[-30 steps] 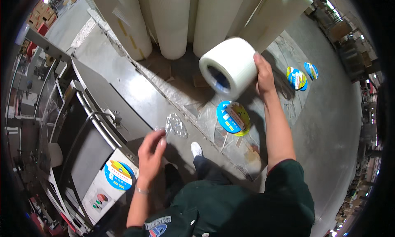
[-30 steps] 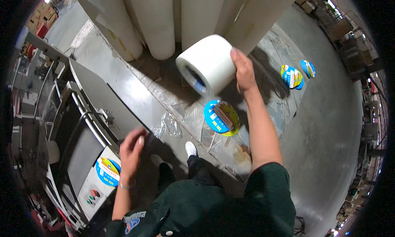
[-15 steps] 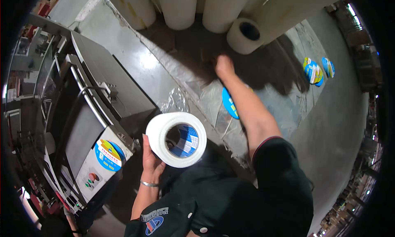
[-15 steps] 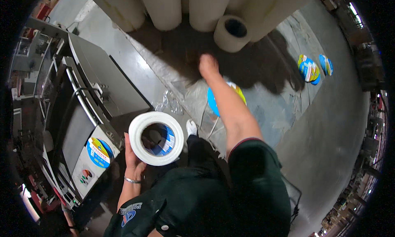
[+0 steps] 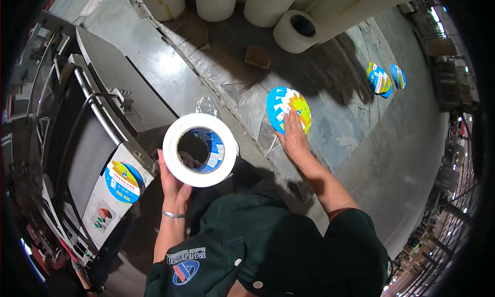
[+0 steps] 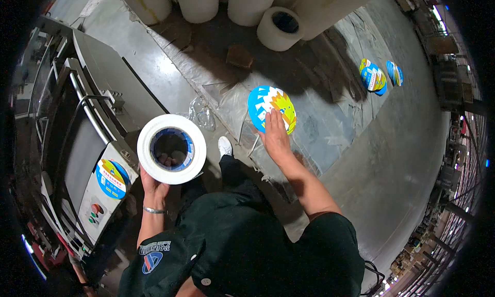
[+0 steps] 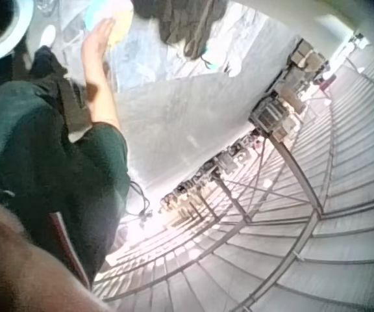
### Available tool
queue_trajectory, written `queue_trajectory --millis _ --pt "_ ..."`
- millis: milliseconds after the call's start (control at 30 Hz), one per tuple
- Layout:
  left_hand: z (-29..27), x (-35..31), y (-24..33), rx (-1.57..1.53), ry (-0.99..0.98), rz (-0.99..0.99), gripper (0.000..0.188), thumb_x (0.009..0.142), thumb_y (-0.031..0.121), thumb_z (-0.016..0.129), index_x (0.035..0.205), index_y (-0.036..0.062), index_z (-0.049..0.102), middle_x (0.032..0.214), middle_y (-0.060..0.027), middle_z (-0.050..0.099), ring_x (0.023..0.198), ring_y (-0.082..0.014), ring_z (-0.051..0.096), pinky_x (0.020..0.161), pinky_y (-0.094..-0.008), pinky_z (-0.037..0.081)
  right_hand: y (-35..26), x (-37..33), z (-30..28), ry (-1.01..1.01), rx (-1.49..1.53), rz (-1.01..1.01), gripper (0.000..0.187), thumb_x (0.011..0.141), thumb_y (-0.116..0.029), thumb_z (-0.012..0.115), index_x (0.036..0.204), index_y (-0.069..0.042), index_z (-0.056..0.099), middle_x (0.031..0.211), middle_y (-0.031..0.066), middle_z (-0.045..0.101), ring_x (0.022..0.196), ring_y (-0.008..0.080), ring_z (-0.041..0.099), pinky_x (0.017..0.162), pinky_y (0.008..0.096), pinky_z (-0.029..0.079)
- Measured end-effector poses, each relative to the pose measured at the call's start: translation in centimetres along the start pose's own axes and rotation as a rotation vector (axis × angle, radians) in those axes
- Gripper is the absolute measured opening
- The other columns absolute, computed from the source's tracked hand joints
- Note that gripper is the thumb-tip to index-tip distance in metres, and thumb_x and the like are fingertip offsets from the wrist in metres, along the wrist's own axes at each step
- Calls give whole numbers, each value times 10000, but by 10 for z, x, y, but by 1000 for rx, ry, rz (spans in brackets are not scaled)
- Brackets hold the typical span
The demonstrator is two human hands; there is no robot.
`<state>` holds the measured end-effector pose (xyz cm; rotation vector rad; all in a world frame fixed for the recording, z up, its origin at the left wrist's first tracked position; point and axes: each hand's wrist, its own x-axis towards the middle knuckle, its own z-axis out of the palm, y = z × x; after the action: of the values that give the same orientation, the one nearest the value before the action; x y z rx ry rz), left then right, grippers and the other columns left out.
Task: Apply circular labels to rolls of building mesh material.
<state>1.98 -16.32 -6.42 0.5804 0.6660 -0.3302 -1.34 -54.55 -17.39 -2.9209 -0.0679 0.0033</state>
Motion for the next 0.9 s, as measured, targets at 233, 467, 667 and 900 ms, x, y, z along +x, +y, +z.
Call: queue_trajectory --millis 233,467,667,900 --pt "-19 -16 36 -136 -115 -81 551 1023 560 533 1305 98 633 1260 -69 691 1138 -212 669 989 -417 559 -78 3 -40 119 146 78 312 909 34 567 1213 79 620 1235 262 658 1149 414 640 1008 460 518" --pt "-41 -34 90 -160 -67 -69 633 1004 591 541 1357 68 589 1307 -112 669 1159 -257 675 991 -422 575 -305 49 -162 265 395 -563 416 845 65 605 1258 120 600 1258 271 642 1191 440 629 1015 482 525" --pt "-84 -53 146 -130 -106 -14 694 1026 606 476 1431 44 531 1370 -146 635 1229 -274 641 1048 -430 535 -379 62 -165 -30 515 -834 448 798 28 696 1232 97 607 1285 244 625 1206 427 615 1037 474 519" --pt "-123 -77 205 -288 -140 69 698 1026 604 486 1445 46 496 1372 -126 626 1251 -243 625 1045 -406 535 -481 70 -159 69 456 -945 387 806 -57 753 1156 71 651 1236 223 650 1178 411 629 998 472 538"
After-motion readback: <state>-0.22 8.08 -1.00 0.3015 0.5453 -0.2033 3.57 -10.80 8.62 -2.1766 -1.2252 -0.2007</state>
